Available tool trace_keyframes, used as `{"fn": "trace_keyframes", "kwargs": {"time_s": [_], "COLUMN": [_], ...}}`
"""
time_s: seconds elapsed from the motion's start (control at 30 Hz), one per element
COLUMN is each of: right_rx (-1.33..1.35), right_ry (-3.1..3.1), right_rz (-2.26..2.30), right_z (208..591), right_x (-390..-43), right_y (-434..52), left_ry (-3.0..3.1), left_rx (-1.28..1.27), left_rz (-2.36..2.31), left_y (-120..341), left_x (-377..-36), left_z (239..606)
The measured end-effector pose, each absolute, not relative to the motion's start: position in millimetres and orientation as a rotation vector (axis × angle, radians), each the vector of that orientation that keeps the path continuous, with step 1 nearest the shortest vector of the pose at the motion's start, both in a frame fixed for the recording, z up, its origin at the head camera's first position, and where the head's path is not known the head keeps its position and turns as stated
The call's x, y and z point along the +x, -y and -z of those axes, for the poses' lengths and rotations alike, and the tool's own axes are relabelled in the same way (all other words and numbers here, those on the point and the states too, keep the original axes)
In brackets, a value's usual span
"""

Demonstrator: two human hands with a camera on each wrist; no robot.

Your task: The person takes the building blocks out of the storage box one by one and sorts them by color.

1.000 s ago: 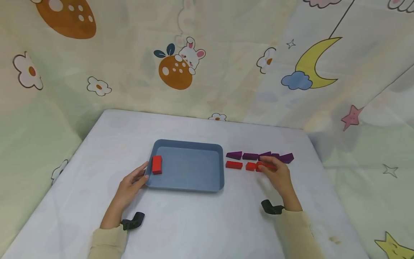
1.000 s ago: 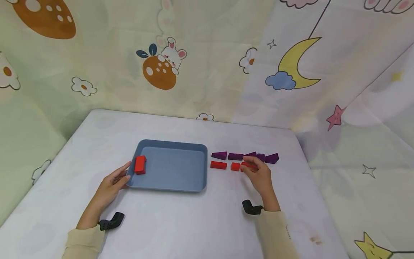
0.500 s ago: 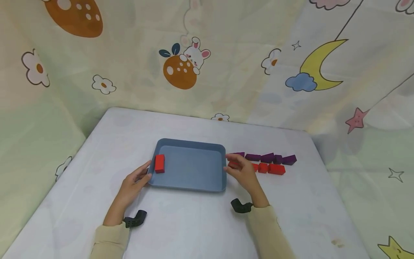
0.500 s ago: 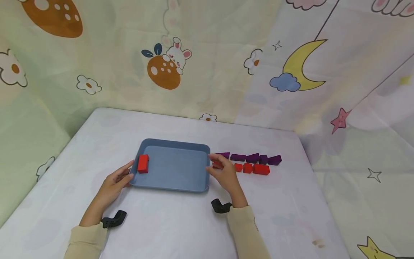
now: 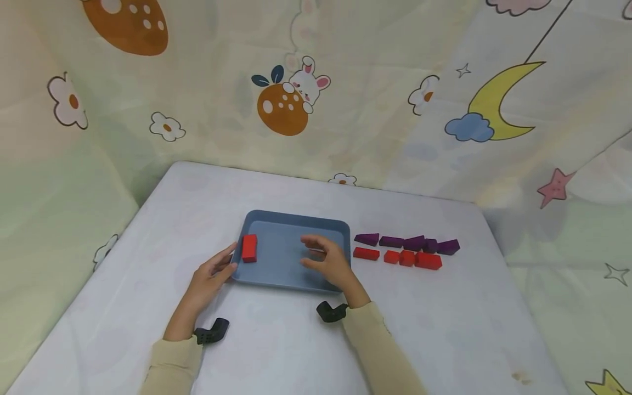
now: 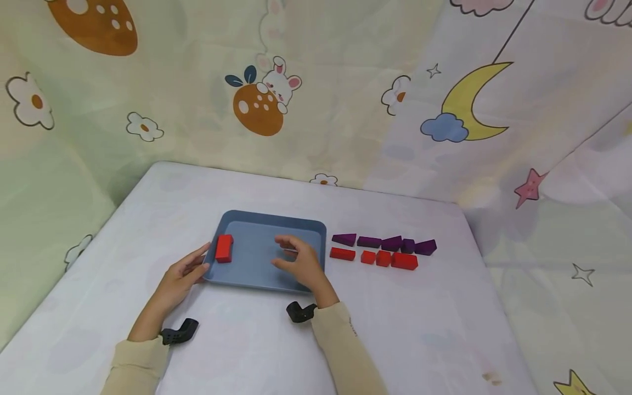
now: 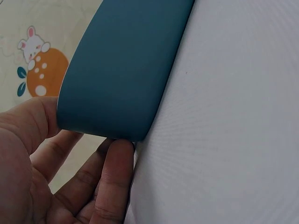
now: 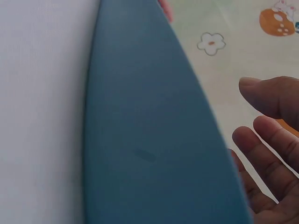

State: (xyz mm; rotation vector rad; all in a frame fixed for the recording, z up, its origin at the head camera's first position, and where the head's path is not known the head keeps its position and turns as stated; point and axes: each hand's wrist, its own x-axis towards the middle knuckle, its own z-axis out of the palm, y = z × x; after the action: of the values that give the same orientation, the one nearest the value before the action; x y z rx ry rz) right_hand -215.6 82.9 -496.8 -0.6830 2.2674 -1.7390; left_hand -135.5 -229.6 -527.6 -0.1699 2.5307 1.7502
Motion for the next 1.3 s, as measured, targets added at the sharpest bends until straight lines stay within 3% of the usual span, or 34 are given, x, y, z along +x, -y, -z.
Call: {"fn": "trace_keyframes", "kwargs": {"time_s": [0.93,1.3], "right_rx": [-0.517,-0.626], "right_ry": [-2.302,-2.492], "right_rz": [1.467,1.214], "right_z": [506.1,508.3], "right_x": [-235.7,-233.7], "right_y": [16.1,41.2], "left_ry": [-2.522,-2.533], "left_rx": [-0.132,-0.138], "left_rz": [-1.772,-1.769], "left_y": [228.0,231.5], "left_x": [-138.8,-136.2], "left_z": [528.3,527.9]}}
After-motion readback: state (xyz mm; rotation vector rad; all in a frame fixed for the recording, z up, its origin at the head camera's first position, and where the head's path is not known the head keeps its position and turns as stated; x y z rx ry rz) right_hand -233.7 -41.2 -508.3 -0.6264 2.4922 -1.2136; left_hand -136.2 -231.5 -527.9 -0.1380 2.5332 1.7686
